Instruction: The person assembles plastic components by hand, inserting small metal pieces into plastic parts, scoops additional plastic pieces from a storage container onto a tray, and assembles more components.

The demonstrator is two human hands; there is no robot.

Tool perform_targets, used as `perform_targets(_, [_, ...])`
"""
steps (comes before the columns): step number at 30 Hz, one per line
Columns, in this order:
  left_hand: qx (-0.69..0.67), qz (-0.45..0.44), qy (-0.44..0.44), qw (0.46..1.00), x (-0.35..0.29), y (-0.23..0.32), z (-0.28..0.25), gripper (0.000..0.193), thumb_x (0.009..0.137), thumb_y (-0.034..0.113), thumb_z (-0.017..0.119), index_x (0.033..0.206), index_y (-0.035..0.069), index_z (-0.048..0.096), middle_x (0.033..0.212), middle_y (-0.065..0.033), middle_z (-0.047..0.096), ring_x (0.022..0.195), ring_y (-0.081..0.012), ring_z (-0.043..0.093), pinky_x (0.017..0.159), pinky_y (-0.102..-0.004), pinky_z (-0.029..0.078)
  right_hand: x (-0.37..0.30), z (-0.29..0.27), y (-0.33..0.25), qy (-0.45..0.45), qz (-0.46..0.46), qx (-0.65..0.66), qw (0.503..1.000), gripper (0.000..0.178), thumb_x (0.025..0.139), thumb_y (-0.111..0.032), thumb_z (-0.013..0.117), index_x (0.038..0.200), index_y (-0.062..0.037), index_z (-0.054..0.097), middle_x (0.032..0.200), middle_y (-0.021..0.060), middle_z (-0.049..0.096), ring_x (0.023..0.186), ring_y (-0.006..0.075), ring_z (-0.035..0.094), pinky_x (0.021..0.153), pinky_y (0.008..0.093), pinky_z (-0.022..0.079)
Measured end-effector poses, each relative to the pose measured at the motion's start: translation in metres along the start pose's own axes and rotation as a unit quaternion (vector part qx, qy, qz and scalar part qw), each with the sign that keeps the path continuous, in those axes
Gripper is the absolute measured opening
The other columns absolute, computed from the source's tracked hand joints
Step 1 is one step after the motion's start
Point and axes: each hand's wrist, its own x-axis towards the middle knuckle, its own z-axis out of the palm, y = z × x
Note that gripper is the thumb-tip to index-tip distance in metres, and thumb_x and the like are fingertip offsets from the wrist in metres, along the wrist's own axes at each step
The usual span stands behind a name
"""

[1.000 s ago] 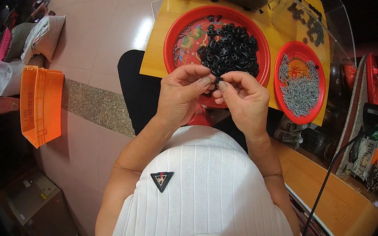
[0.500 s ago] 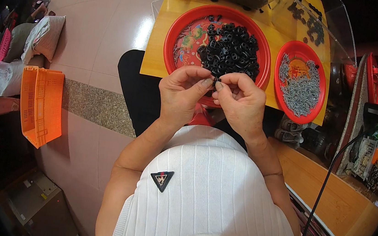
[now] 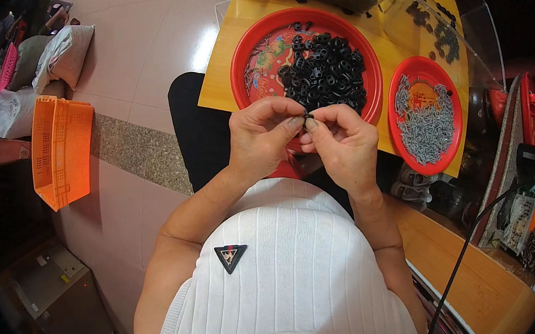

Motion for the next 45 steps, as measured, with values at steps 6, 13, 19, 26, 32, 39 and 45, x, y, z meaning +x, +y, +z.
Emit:
perform_targets(6, [0.102,0.034,0.021,0.994,0.028,0.000,-0.014,0.014,0.077,-0.003,0.059,0.091,-0.004,0.058,0.085,-0.0059,0.059,0.075,-0.0091,0.056,0.066,-0.0213,0.046,0.009,-0.012,0.002,0.026,-0.006,0.027,0.999,0.006,0.080,0.000,0.055,0.085,0.0033,0.054,0.070,0.0049,0.058,0.060,0.0087,0.059,0.052,0.0205,0.051])
perform_targets(13, [0.551,0.181,-0.070,0.812,0.065,-0.010,-0.023,0.022,0.066,-0.002,0.062,0.088,0.000,0.060,0.077,-0.0144,0.052,0.073,-0.0297,0.053,0.065,-0.0352,0.044,0.010,-0.020,0.005,0.045,0.006,0.036,0.998,0.007,0.079,0.000,0.056,0.086,0.0036,0.054,0.070,0.0056,0.057,0.060,0.0092,0.059,0.051,0.0202,0.050])
perform_targets(19, [0.598,0.170,-0.096,0.778,0.068,-0.015,-0.021,0.025,0.063,-0.006,0.059,0.087,0.000,0.057,0.080,-0.0153,0.052,0.079,-0.0334,0.052,0.070,-0.0385,0.042,0.013,-0.027,0.011,0.037,0.043,0.049,0.997,0.008,0.081,0.000,0.054,0.088,0.0037,0.054,0.071,0.0067,0.057,0.059,0.0107,0.058,0.052,0.0210,0.051])
perform_targets(26, [0.575,0.177,-0.128,0.788,0.063,-0.013,-0.020,0.027,0.065,-0.008,0.058,0.091,-0.003,0.055,0.081,-0.0124,0.055,0.077,-0.0281,0.055,0.066,-0.0357,0.044,0.020,-0.026,0.022,0.024,0.047,0.165,0.985,0.009,0.080,-0.002,0.055,0.087,0.0030,0.055,0.072,0.0070,0.058,0.059,0.0109,0.058,0.050,0.0209,0.050])
perform_targets(32, [0.016,-0.139,-0.097,0.985,0.042,0.005,-0.021,0.015,0.074,-0.005,0.060,0.089,-0.001,0.060,0.078,-0.0055,0.059,0.069,-0.0089,0.054,0.061,-0.0198,0.045,0.019,-0.019,0.022,-0.017,0.053,0.272,0.961,0.011,0.081,-0.002,0.054,0.090,0.0031,0.054,0.075,0.0084,0.058,0.061,0.0125,0.059,0.052,0.0226,0.052])
perform_targets(39, [-0.034,-0.123,-0.101,0.987,0.019,0.005,-0.017,0.022,0.077,-0.002,0.059,0.099,-0.003,0.058,0.086,-0.0073,0.062,0.072,-0.0098,0.057,0.064,-0.0204,0.048,0.019,-0.011,0.020,-0.072,0.062,0.342,0.935,0.012,0.082,-0.001,0.052,0.093,0.0034,0.052,0.078,0.0095,0.058,0.066,0.0134,0.060,0.056,0.0241,0.052])
perform_targets(45, [0.001,-0.068,-0.082,0.994,0.014,-0.007,-0.024,0.019,0.080,0.001,0.057,0.098,-0.002,0.059,0.082,-0.0063,0.061,0.069,-0.0089,0.056,0.061,-0.0198,0.047,0.015,-0.004,0.014,-0.071,0.085,0.344,0.932,0.011,0.082,-0.001,0.053,0.092,0.0030,0.052,0.077,0.0090,0.058,0.065,0.0130,0.059,0.055,0.0240,0.052])
